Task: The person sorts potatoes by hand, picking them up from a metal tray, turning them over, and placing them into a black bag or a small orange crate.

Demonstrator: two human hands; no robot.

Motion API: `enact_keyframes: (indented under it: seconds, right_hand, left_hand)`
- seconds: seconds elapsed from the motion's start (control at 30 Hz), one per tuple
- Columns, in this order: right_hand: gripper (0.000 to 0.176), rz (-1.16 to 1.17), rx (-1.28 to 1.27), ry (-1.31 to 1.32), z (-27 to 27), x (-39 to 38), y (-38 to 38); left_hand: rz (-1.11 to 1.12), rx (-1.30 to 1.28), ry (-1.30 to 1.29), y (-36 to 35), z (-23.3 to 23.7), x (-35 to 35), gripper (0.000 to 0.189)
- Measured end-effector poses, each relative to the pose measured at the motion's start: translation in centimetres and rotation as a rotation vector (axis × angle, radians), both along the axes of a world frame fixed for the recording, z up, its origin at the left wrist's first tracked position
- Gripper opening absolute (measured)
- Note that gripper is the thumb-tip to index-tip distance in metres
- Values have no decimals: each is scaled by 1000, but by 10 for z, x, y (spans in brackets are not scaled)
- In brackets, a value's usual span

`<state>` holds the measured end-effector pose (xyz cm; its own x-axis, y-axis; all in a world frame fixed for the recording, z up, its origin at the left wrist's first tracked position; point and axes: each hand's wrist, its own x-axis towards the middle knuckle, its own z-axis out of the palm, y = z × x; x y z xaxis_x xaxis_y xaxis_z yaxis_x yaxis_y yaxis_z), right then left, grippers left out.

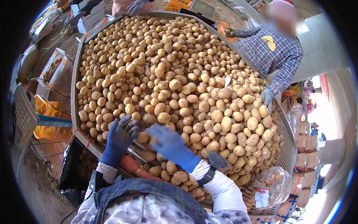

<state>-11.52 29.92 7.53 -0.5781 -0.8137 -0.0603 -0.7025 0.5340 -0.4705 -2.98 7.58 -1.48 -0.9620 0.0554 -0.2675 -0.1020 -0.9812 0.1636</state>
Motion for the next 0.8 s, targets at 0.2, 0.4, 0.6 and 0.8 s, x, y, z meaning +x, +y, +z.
enact_keyframes:
  seconds: [0.2, 0.4, 0.6, 0.8]
  right_hand:
    - [37, -258, 85, 10, 24, -51, 7]
    - [41, -245, 149, 101, -24, -68, -8]
    - [29, -585, -451, -794, 1, -77, 0]
    - [24, -588, -709, -1299, 23, -51, 28]
  left_hand:
    - [-3, -122, -26, 1, 8, 5, 46]
    - [-20, -668, -224, -14, 25, 35, 27]
    - [-156, -2184, 141, 1, 47, 43, 49]
    - [-234, -2570, 243, 7, 30, 38, 51]
